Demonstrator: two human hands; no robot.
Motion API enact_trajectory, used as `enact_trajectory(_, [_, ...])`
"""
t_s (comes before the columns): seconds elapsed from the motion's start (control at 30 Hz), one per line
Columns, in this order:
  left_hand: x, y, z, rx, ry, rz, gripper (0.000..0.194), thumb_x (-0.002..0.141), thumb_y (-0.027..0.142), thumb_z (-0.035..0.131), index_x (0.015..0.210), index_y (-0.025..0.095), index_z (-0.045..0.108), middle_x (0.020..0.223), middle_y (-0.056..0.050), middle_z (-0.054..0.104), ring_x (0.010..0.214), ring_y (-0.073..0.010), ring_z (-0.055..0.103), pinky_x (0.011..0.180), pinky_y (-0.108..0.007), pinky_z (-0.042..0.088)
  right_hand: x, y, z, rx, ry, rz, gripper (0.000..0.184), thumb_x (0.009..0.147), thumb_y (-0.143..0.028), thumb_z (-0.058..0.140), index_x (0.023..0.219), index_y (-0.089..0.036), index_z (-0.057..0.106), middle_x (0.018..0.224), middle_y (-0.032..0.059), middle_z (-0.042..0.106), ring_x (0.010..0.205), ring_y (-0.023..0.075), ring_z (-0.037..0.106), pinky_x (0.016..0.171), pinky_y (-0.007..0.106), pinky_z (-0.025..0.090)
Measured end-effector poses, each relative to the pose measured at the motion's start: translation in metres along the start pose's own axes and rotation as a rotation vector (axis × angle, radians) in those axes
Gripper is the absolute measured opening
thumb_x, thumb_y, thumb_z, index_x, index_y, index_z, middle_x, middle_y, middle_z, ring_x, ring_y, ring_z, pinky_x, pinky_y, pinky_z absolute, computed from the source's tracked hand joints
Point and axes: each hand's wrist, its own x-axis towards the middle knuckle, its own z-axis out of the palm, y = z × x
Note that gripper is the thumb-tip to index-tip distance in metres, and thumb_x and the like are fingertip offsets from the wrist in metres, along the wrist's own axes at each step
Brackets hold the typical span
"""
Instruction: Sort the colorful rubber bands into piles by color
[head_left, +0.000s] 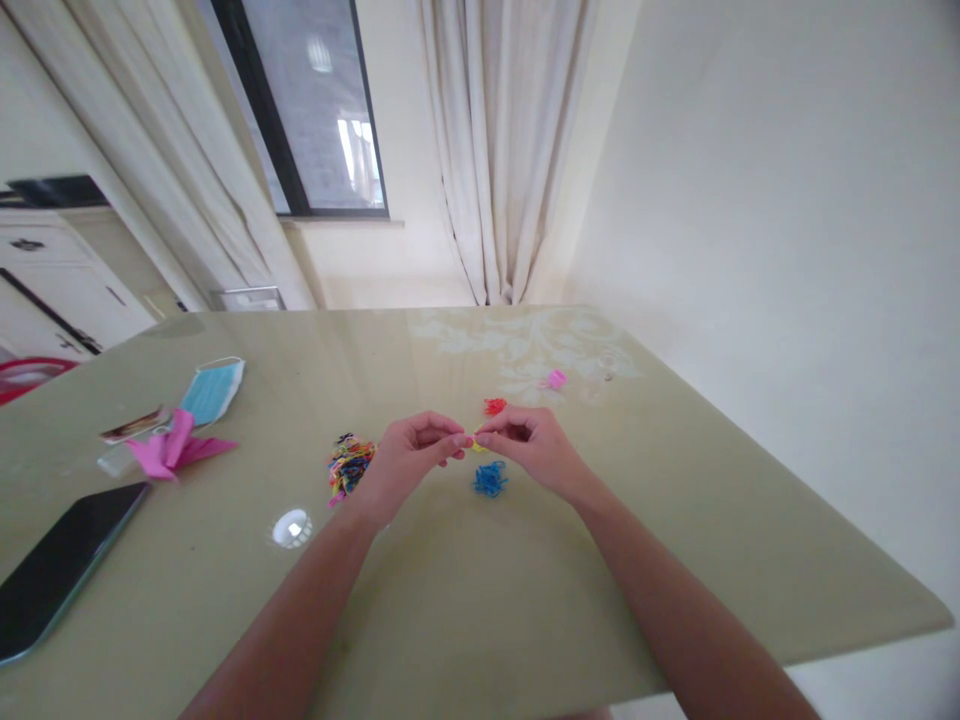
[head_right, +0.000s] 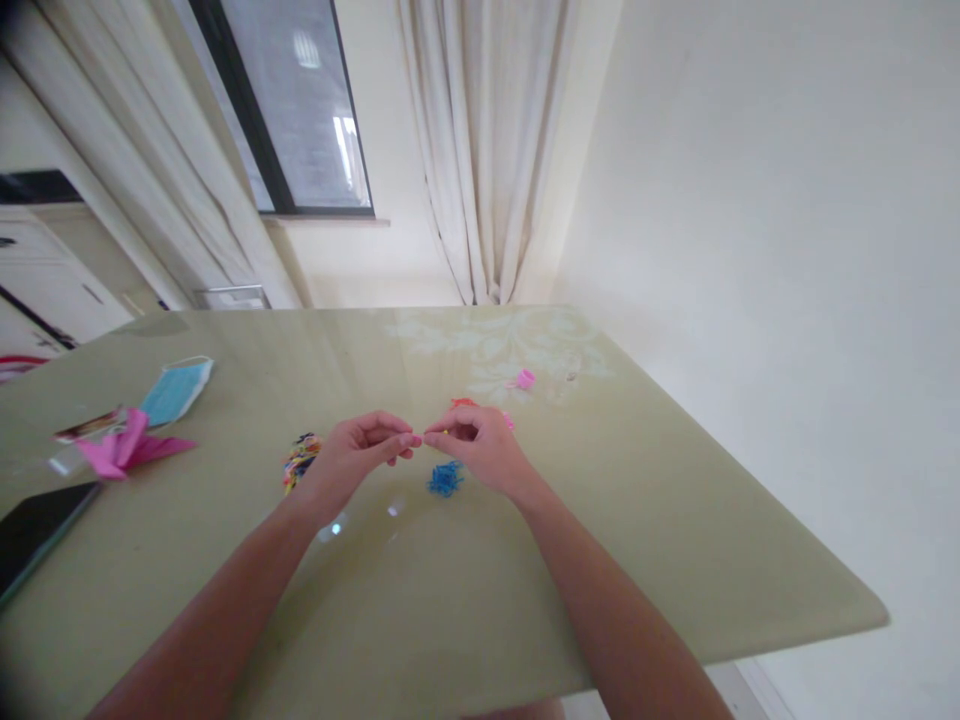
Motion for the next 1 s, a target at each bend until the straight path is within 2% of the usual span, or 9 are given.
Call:
enact_trajectory(0.1, [0.001, 0.001, -0.003, 0.067, -0.038, 0.022, 0.037, 0.079, 0.052, 0.081, 0.095, 0.019, 0.074, 0.087, -0.006, 0.081, 0.079, -0.0195, 0.072, 0.071, -0.029, 0.052, -0.001, -0.001, 0.0, 0.079, -0.01, 0.041, 0.03, 0.083, -0.047, 0.081, 0.085, -0.017, 0.083, 0.066, 0.0001, 0.064, 0.059, 0.0121, 0.046, 0.056, 0.028, 0.034])
enact_trajectory(0.17, [0.001, 0.001, -0.009, 0.238, -0.034, 0.054, 0.035, 0.085, 0.051, 0.075, 0.103, 0.02, 0.074, 0.094, -0.007, 0.081, 0.083, -0.0216, 0.073, 0.075, -0.032, 0.053, -0.001, -0.004, -0.004, 0.154, 0.003, 0.069, 0.03, 0.081, -0.049, 0.083, 0.084, -0.018, 0.083, 0.071, 0.0015, 0.068, 0.064, 0.0142, 0.053, 0.061, 0.029, 0.041])
enact_trajectory(0.3, [-0.003, -0.001, -0.027, 1.028, 0.15, 0.062, 0.017, 0.093, 0.031, 0.065, 0.1, 0.021, 0.076, 0.103, -0.009, 0.079, 0.1, -0.0288, 0.071, 0.09, -0.041, 0.051, -0.003, -0.011, -0.017, 0.277, 0.048, 0.055, 0.023, 0.079, -0.045, 0.087, 0.081, -0.022, 0.083, 0.08, 0.0022, 0.073, 0.076, 0.0167, 0.061, 0.071, 0.03, 0.047])
enact_trajectory(0.4, [-0.007, -0.004, -0.036, 1.372, 0.105, -0.057, 0.018, 0.093, 0.025, 0.063, 0.104, 0.02, 0.076, 0.111, -0.011, 0.076, 0.109, -0.0327, 0.069, 0.094, -0.044, 0.049, -0.004, -0.012, -0.025, 0.329, 0.055, 0.03, 0.021, 0.078, -0.043, 0.089, 0.077, -0.022, 0.082, 0.072, 0.0, 0.068, 0.07, 0.0142, 0.057, 0.065, 0.028, 0.043])
enact_trajectory(0.53, [-0.009, -0.005, -0.037, 1.419, -0.015, -0.159, 0.017, 0.093, 0.019, 0.061, 0.103, 0.021, 0.075, 0.11, -0.008, 0.075, 0.104, -0.0287, 0.071, 0.087, -0.038, 0.05, -0.006, -0.014, -0.029, 0.376, 0.062, 0.026, 0.024, 0.075, -0.043, 0.09, 0.074, -0.021, 0.081, 0.065, -0.0012, 0.061, 0.063, 0.0126, 0.051, 0.058, 0.028, 0.039])
enact_trajectory(0.67, [-0.006, -0.006, -0.036, 1.397, -0.036, -0.136, 0.017, 0.094, 0.017, 0.058, 0.092, 0.021, 0.075, 0.105, -0.008, 0.075, 0.1, -0.0269, 0.071, 0.086, -0.036, 0.049, -0.007, -0.017, -0.03, 0.382, 0.06, 0.018, 0.024, 0.075, -0.044, 0.09, 0.074, -0.022, 0.081, 0.065, -0.001, 0.061, 0.061, 0.0125, 0.049, 0.057, 0.028, 0.037])
enact_trajectory(0.83, [0.0, -0.013, -0.029, 1.343, 0.055, 0.011, 0.019, 0.097, 0.02, 0.053, 0.096, 0.02, 0.072, 0.105, -0.01, 0.075, 0.104, -0.0297, 0.069, 0.09, -0.04, 0.049, -0.003, -0.017, -0.045, 0.312, 0.146, 0.089, 0.028, 0.072, -0.047, 0.09, 0.074, -0.021, 0.08, 0.068, 0.001, 0.066, 0.06, 0.0126, 0.047, 0.058, 0.029, 0.036])
enact_trajectory(0.93, [0.005, -0.02, -0.023, 1.15, 0.131, 0.108, 0.019, 0.099, 0.024, 0.049, 0.098, 0.021, 0.068, 0.099, -0.008, 0.076, 0.096, -0.0259, 0.07, 0.087, -0.037, 0.05, 0.0, -0.005, -0.066, 0.121, 0.301, 0.163, 0.03, 0.069, -0.047, 0.089, 0.078, -0.02, 0.082, 0.071, 0.0022, 0.07, 0.063, 0.0141, 0.051, 0.062, 0.03, 0.038])
enact_trajectory(1.0, [0.008, -0.024, -0.021, 1.008, 0.16, 0.151, 0.019, 0.099, 0.025, 0.049, 0.096, 0.021, 0.066, 0.093, -0.006, 0.076, 0.088, -0.0235, 0.07, 0.082, -0.034, 0.05, 0.003, 0.008, -0.079, -0.047, 0.331, 0.189, 0.03, 0.071, -0.047, 0.086, 0.079, -0.019, 0.083, 0.073, 0.0033, 0.072, 0.066, 0.0156, 0.054, 0.064, 0.031, 0.04])
